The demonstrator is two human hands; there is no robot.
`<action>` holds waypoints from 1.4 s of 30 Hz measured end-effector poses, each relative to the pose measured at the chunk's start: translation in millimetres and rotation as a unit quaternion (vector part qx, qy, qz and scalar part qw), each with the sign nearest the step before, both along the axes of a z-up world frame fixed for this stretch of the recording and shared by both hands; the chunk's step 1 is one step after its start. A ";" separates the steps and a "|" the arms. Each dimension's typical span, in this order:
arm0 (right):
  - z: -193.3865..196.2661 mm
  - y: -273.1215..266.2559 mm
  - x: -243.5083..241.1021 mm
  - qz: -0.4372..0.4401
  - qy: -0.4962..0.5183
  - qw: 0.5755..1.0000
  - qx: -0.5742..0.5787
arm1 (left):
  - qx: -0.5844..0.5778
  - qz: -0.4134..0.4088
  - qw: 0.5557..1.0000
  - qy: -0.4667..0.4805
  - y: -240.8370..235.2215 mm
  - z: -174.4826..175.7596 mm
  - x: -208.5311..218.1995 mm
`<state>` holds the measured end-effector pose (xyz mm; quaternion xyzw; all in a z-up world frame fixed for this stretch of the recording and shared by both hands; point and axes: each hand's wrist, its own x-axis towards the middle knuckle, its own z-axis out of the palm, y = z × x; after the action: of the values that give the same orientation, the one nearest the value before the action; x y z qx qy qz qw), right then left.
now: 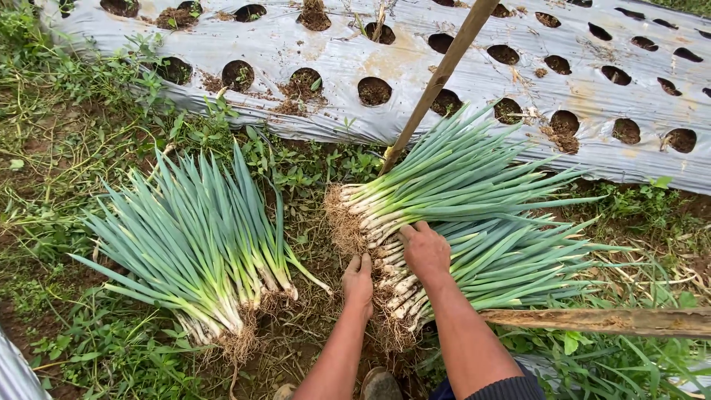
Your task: Gathering harvested green onions and organizing them into bundles in a field.
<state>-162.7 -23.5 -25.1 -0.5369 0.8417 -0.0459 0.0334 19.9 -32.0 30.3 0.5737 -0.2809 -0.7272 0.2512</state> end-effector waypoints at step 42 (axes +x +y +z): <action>-19.3 -7.9 12.1 0.049 -0.117 0.991 0.048 | -0.047 -0.050 0.998 -0.013 5.1 0.2 -11.0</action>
<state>-150.6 -31.4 -44.4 -0.5660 0.8062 -0.0665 0.1592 8.9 -26.9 30.5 0.5561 -0.3467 -0.7171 0.2373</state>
